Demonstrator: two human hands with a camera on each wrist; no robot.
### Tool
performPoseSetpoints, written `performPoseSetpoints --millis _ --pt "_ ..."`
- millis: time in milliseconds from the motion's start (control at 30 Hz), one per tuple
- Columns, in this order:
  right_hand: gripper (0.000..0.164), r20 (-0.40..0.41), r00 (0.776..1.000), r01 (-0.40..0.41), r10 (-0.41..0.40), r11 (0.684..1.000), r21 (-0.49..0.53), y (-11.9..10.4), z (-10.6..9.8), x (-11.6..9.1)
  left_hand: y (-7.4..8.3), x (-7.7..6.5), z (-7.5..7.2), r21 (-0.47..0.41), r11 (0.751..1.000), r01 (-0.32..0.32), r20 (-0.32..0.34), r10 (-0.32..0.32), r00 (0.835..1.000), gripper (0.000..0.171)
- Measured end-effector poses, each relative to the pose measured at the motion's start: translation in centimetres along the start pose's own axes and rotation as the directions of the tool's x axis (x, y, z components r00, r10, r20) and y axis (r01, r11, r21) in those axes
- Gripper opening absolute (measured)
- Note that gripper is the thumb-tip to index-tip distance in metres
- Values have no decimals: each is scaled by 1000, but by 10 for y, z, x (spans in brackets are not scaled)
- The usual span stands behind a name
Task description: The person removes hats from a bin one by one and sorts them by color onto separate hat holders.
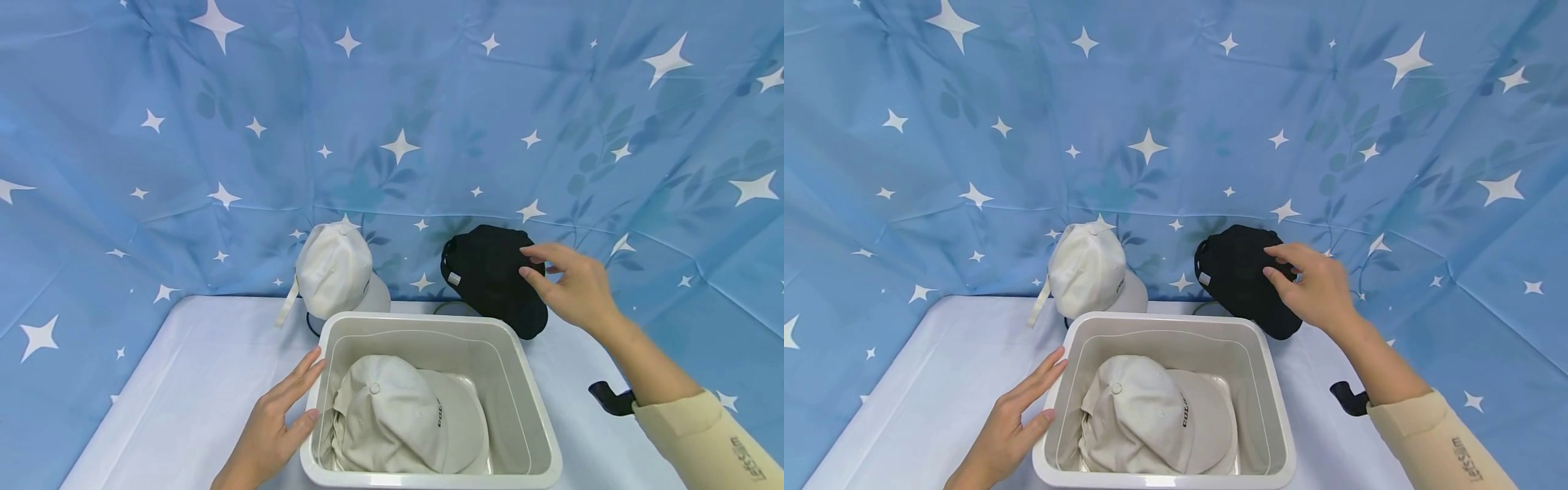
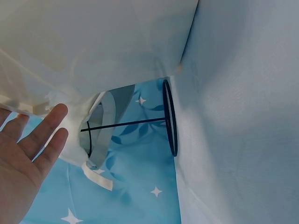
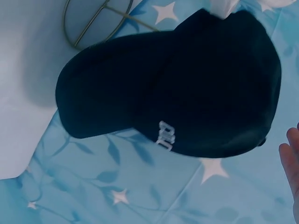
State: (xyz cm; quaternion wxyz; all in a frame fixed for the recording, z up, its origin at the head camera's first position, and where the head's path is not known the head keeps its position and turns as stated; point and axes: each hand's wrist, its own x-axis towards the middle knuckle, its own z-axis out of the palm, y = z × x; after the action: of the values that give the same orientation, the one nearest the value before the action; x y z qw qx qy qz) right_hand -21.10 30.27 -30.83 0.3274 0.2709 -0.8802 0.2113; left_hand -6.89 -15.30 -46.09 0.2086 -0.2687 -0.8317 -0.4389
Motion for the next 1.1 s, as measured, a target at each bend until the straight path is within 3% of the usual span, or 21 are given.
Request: performPoseSetpoints --millis 667,1100 --pt "45 42 980 192 -196 978 87 -34 10 -9 -1 -1 0 9 1000 3 -1 -3 1000 61" --pt "49 106 973 191 -203 974 120 -57 20 -21 -2 -1 -1 20 1000 2 1 -2 1000 62"
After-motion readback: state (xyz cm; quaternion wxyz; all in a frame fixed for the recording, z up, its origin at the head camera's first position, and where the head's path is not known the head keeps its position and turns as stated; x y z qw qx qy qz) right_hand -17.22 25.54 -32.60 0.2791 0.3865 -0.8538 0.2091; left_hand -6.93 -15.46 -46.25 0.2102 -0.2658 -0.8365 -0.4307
